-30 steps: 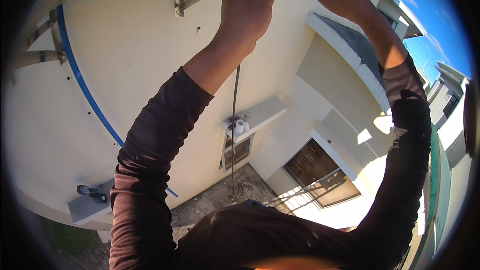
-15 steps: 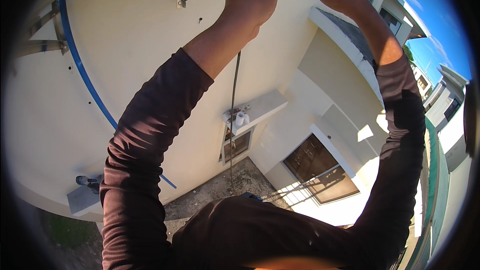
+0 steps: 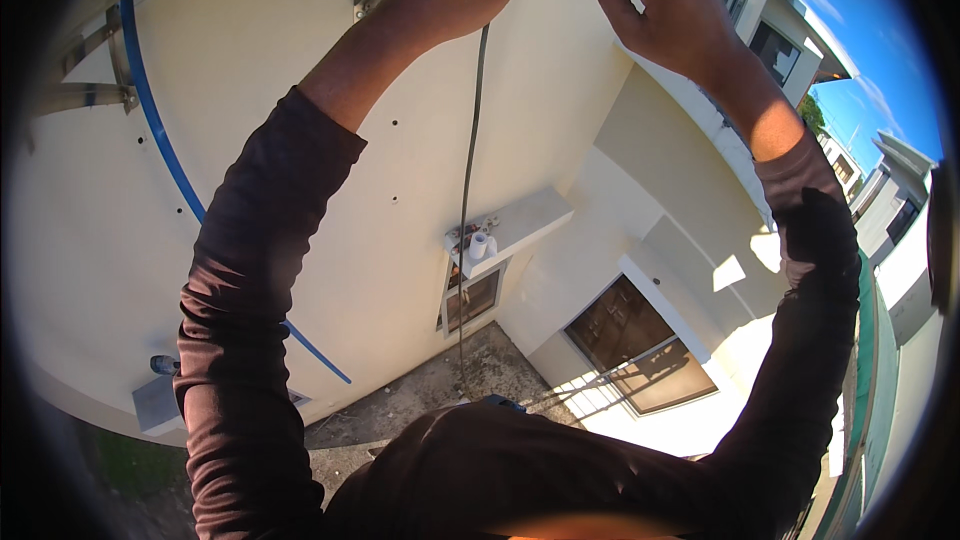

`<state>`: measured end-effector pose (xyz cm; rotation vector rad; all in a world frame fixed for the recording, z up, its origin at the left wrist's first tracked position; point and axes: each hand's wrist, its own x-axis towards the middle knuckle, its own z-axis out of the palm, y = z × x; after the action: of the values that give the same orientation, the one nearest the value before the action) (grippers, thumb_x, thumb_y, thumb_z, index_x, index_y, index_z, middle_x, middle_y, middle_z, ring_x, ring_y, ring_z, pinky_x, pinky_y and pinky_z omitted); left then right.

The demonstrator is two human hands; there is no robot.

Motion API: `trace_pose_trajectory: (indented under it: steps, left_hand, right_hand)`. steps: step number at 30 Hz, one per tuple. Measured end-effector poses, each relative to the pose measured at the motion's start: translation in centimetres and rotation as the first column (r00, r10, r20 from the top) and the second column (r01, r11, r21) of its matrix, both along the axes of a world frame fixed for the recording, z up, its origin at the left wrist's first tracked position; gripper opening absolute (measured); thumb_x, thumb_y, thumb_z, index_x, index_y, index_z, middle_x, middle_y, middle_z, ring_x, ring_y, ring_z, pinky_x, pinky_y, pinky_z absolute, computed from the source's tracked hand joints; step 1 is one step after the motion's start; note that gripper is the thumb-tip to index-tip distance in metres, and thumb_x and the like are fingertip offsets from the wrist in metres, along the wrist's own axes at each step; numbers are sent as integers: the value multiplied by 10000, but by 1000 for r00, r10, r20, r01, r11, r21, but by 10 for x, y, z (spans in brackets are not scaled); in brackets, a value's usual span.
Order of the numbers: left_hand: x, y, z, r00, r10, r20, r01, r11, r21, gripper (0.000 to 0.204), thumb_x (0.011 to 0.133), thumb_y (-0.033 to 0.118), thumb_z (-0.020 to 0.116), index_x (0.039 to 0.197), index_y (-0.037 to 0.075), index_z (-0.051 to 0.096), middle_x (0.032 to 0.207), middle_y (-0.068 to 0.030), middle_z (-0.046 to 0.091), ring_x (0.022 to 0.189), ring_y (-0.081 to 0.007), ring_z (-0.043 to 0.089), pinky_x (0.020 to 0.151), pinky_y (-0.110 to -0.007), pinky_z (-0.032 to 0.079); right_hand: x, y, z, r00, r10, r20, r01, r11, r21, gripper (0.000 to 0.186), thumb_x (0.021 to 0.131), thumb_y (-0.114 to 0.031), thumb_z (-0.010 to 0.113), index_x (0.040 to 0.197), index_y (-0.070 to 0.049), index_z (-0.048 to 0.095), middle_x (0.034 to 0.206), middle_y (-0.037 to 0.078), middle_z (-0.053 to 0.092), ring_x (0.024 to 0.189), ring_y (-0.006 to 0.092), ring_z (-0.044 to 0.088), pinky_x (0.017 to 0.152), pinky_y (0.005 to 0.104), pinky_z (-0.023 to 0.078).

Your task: The person secures an outdoor air conditioner unit to a wall using a ladder, cordless drill, screws, and a metal bracket. They position the bracket, align the unit, and drive screws into the wall to fasten the bracket and unit in place.

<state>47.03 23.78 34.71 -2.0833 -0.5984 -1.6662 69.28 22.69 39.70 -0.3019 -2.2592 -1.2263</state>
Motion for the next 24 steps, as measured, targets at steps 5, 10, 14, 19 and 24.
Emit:
trace_pose_trajectory:
  steps: [5,10,14,19,24]
  left_hand:
    - [-16,5,14,968,-11,-251,-45,975,-216,423,999,21,437,1400,11,570,1335,-243,644,1260,-380,606,1060,-418,482]
    - [-20,9,20,966,-79,-247,-1,951,-309,419,993,20,443,1388,8,581,1339,-224,644,1263,-353,605,1081,-421,466]
    - [-22,10,22,965,-70,-255,-5,960,-281,411,981,17,444,1363,2,595,1334,-228,646,1270,-356,597,1087,-419,457]
    - [-24,7,23,957,-63,-284,-35,944,-328,412,972,25,443,1345,28,617,1330,-230,647,1252,-367,601,1088,-424,451]
    - [-26,2,26,953,-50,-298,-58,937,-343,419,977,43,443,1356,48,620,1356,-231,631,1274,-371,583,1099,-432,438]
  right_hand:
    - [-4,-4,-4,938,-277,211,230,948,221,415,862,-170,692,1271,-161,622,1073,57,553,960,246,572,787,402,459]
    - [-6,-8,11,898,-313,309,207,921,330,342,888,-267,713,1200,-131,673,1077,56,545,955,229,560,794,382,454]
    - [-3,-11,24,883,-229,409,86,937,339,290,887,-298,721,1101,-105,682,1179,72,560,984,229,558,820,395,457]
    - [-9,0,26,895,-140,424,-95,867,488,305,902,-328,701,1077,-81,671,1442,117,509,1139,270,549,941,440,455]
    - [-8,6,27,898,-197,393,24,914,404,356,942,-353,670,1131,-52,683,1556,139,425,1246,300,503,1025,469,430]
